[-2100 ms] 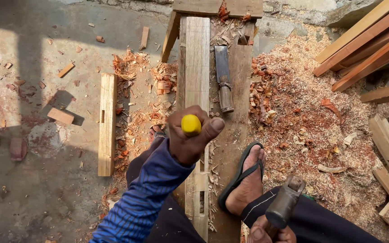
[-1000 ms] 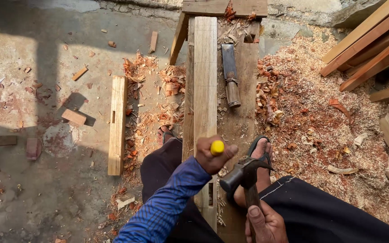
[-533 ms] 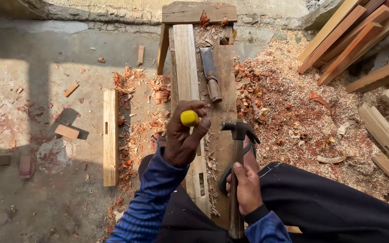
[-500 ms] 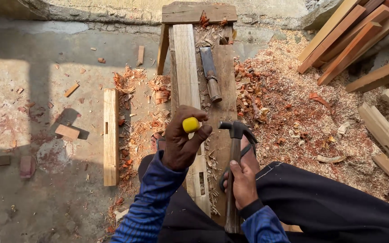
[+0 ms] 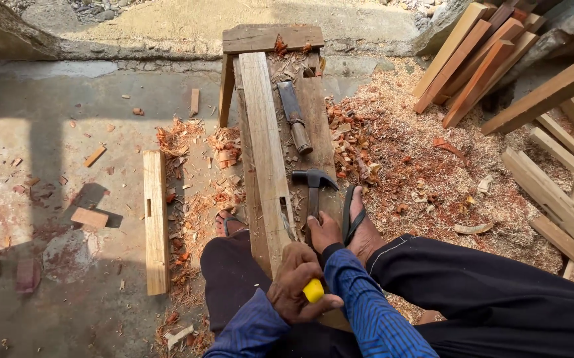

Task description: Chiseling a mortise into a wooden beam using a chisel and hammer.

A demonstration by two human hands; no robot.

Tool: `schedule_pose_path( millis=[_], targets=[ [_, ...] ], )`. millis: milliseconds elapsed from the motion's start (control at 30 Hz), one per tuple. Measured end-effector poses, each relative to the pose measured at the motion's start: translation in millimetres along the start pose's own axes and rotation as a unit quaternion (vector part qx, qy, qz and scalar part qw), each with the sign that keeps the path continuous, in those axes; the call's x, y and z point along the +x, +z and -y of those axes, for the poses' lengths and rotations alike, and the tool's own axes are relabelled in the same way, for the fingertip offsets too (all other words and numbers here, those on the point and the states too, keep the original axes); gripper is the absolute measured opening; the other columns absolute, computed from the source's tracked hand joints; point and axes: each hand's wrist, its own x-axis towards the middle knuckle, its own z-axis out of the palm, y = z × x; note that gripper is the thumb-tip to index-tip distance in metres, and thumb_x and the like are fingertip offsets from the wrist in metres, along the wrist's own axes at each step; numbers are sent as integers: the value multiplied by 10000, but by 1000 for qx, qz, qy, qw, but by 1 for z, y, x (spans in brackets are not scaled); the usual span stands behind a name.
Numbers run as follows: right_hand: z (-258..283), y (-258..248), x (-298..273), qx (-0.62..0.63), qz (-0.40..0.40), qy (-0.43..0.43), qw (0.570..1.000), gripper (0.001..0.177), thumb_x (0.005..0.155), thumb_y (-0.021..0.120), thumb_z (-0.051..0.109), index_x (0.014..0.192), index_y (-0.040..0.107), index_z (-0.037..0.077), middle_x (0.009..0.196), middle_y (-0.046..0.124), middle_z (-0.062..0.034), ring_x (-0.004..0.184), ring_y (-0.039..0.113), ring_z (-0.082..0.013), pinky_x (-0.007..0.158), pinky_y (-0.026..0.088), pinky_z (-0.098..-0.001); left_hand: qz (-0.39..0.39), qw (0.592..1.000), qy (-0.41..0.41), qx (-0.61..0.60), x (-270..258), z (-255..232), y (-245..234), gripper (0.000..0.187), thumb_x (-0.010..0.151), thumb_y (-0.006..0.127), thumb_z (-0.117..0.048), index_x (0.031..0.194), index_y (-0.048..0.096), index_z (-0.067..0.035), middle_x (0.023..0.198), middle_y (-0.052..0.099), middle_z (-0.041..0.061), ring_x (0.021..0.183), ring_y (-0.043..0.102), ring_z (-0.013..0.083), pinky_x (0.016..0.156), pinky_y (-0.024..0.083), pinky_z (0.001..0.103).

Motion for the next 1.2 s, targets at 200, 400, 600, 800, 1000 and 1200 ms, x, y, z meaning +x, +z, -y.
schedule_pose_path(
  millis=[200,400,600,800,1000,1200],
  targets=[
    [103,-80,-80,480,330,343,737,417,1085,527,400,1163,627,3,1036,663,-65,943,623,-164,817,522,-311,61,991,62,106,-27,23,15,683,816,728,-724,1086,621,-106,1162,482,138,1193,487,350,1096,357,549],
    [158,-105,-134,600,296,454,588,397,1014,470,312,1293,575,49,1148,672,-65,1058,659,-146,915,559,-286,132,970,-11,204,-65,4,17,886,759,556,-873,1236,588,-127,1465,401,200,1465,343,435,1232,207,630],
    [132,-86,-152,483,283,400,725,317,966,560,160,1264,598,60,944,668,-59,725,647,-148,641,535,-271,93,979,-137,119,-77,-3,11,856,860,563,-796,1335,536,-84,1487,383,238,1441,344,424,1177,247,583],
    [150,-83,-145,365,285,427,776,352,1020,575,364,1194,579,58,731,590,-38,457,529,-143,350,409,-302,-179,838,-472,-205,-92,67,42,520,946,614,-382,1313,407,-76,1125,590,132,884,583,163,719,500,322],
    [182,-89,-144,398,213,435,779,433,963,504,244,1392,473,196,809,646,-87,474,558,-179,357,424,-340,-212,734,-552,-334,-81,69,45,375,976,609,-264,1268,446,-95,868,623,84,651,563,114,561,482,259],
    [185,-67,-132,362,155,437,809,431,962,559,256,1380,581,155,789,636,-92,448,478,-161,327,357,-319,-193,616,-644,-411,-82,74,48,421,1011,542,-473,1048,606,-59,636,525,63,371,440,147,298,341,309]
  ],
)
